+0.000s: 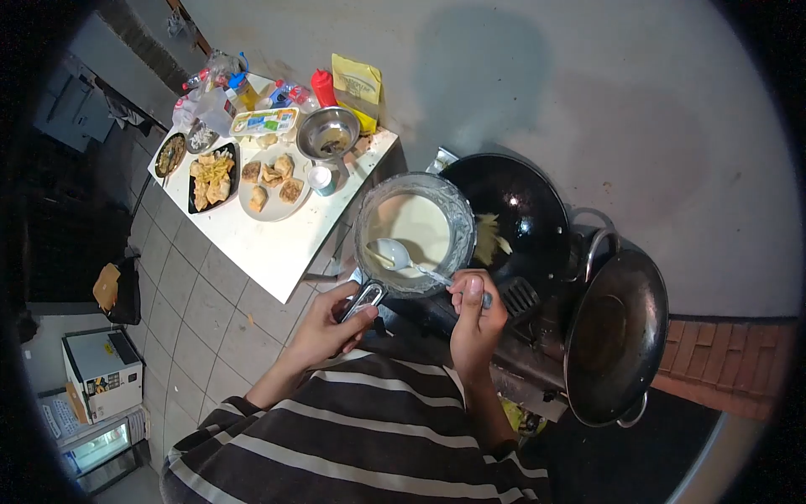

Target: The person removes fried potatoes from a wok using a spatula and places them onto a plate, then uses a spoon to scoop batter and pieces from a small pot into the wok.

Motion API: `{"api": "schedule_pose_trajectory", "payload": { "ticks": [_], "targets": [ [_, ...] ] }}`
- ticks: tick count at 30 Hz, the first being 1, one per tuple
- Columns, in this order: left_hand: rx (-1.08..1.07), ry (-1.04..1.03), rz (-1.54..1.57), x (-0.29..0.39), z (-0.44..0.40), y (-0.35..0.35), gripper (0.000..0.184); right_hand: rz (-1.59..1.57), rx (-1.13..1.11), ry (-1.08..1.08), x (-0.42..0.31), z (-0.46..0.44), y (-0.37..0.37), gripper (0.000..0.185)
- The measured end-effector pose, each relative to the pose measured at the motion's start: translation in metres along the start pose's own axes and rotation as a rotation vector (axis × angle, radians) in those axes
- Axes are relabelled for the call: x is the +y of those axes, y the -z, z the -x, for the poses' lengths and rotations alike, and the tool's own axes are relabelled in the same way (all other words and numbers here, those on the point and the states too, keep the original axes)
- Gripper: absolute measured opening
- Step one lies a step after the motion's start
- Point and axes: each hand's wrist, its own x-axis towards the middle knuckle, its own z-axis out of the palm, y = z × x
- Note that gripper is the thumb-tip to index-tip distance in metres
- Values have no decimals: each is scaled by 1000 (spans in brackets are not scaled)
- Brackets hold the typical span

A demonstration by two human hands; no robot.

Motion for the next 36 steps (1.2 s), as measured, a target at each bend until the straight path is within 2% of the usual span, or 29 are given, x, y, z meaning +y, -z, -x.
{"api": "schedule_pose_trajectory", "payload": {
  "ticks": [5, 7, 17, 20, 23, 36],
  "targets": [
    [-5, 0, 8, -9, 3, -12, 20, -85, 33, -53, 10, 4, 19, 35],
    [-12, 5, -8, -11, 4, -18, 19, -173, 69, -190, 9, 6, 27, 37],
    [19, 22, -69, -23, 14, -54, 18, -165, 85, -144, 11, 13, 67, 38],
    [41, 21, -35, -22, 16, -66, 18, -222, 76, -208, 10, 13, 82, 37],
    [82, 44, -18, -20, 19, -75, 20, -417, 33, -226, 14, 14, 99, 32],
    [115, 0, 10, -43, 21, -89, 17, -327, 78, -252, 16, 20, 124, 36]
  ]
}}
